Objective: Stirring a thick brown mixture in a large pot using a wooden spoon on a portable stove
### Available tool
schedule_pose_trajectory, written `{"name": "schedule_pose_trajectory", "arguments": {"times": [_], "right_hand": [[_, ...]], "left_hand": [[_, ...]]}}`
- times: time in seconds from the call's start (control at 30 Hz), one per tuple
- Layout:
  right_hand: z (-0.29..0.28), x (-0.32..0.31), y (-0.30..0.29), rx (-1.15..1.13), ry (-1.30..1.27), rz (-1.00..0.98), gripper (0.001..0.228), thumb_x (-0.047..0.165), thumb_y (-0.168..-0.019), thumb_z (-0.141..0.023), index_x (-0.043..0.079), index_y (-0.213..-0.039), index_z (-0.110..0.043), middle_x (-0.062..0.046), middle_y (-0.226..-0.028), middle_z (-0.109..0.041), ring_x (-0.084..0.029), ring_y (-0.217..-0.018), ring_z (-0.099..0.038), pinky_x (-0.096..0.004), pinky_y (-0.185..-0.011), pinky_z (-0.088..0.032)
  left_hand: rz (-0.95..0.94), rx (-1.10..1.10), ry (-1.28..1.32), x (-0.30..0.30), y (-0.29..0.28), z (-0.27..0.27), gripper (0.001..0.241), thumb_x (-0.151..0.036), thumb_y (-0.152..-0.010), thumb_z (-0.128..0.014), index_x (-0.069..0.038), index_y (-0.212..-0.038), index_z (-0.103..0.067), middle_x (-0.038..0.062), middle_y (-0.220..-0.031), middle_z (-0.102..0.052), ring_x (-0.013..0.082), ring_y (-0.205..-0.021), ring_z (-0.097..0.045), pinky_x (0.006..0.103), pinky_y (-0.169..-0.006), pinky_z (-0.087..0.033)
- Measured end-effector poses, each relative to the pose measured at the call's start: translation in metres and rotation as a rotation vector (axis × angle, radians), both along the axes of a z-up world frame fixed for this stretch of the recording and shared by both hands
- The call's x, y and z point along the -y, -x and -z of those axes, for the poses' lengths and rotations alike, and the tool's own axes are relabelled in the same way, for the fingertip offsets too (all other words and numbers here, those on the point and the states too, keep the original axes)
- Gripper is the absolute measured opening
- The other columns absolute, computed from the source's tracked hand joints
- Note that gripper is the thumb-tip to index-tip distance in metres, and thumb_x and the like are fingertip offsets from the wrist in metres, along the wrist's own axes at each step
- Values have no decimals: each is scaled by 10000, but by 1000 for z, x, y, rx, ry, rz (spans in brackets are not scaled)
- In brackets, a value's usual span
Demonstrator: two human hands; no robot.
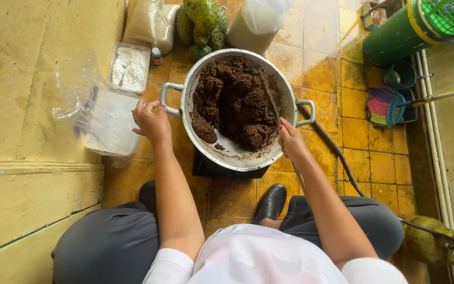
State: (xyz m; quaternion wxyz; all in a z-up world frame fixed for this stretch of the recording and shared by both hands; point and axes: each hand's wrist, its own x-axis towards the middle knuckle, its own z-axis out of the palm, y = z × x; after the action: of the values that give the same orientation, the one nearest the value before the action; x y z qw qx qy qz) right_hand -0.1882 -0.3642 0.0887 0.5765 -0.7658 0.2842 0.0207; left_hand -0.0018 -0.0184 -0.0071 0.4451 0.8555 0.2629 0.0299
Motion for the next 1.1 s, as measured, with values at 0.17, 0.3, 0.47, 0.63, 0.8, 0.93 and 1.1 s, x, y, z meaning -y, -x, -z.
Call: {"name": "schedule_pose_trajectory", "arguments": {"times": [0.17, 0.3, 0.47, 0.63, 0.8, 0.93, 1.1], "right_hand": [[24, -31, 1, -312, 400, -191, 439, 303, -1104, -471, 164, -1520, -489, -129, -867, -696, -79, -385, -484, -224, -307, -371], [-69, -20, -6, -523, 637, -497, 452, 357, -1081, -469, 212, -1507, -506, -189, -1116, -722, -233, -709, -582, -359, -619, -448], [-180, -19, -33, -786, 885, -871, 437, 409, -1025, -484, 318, -1439, -589, -228, -1255, -719, -454, -1168, -673, -544, -1042, -512], [-148, 3, -33, -954, 590, -872, 443, 337, -1065, -465, 238, -1482, -576, -203, -1244, -747, -368, -1111, -727, -483, -1067, -525], [-111, -67, -5, -855, 15, -538, 462, 225, -1047, -523, 167, -1506, -523, -24, -632, -520, -72, -421, -427, -184, -371, -379], [-31, -106, -6, -672, -248, -370, 494, 260, -1047, -549, 164, -1525, -470, -31, -576, -526, -106, -350, -461, -215, -306, -391], [45, -143, -48, -292, -408, 8, 534, 296, -1046, -568, 100, -1521, -421, -92, -640, -510, -174, -400, -516, -282, -336, -420]], "left_hand": [[5, -6, 14, 0, 1, -1, 143, -242, -869, -753, -321, -987, -774, -83, -1452, -542, 303, -1486, -351, 793, -1137, -134], [-14, -10, 42, 0, 1, -5, 136, -245, -868, -752, -312, -983, -777, -83, -1471, -536, 300, -1496, -340, 788, -1151, -123], [-7, -35, 78, -4, 3, -6, 145, -239, -865, -747, -305, -990, -777, -55, -1476, -531, 300, -1493, -352, 797, -1150, -127], [-9, -47, 140, -3, -3, 7, 149, -215, -871, -755, -311, -982, -783, -60, -1473, -538, 289, -1490, -363, 778, -1153, -114], [30, -22, 164, -5, 3, -23, 138, -137, -881, -735, -226, -974, -784, 23, -1478, -554, 337, -1490, -362, 778, -1154, -130], [46, -31, 124, -5, 0, -21, 131, -128, -887, -743, -213, -980, -779, 48, -1471, -558, 346, -1493, -348, 769, -1157, -124], [86, -63, 126, -8, 2, -28, 136, -139, -903, -735, -198, -1023, -764, 55, -1483, -541, 351, -1505, -317, 765, -1158, -107]]}}
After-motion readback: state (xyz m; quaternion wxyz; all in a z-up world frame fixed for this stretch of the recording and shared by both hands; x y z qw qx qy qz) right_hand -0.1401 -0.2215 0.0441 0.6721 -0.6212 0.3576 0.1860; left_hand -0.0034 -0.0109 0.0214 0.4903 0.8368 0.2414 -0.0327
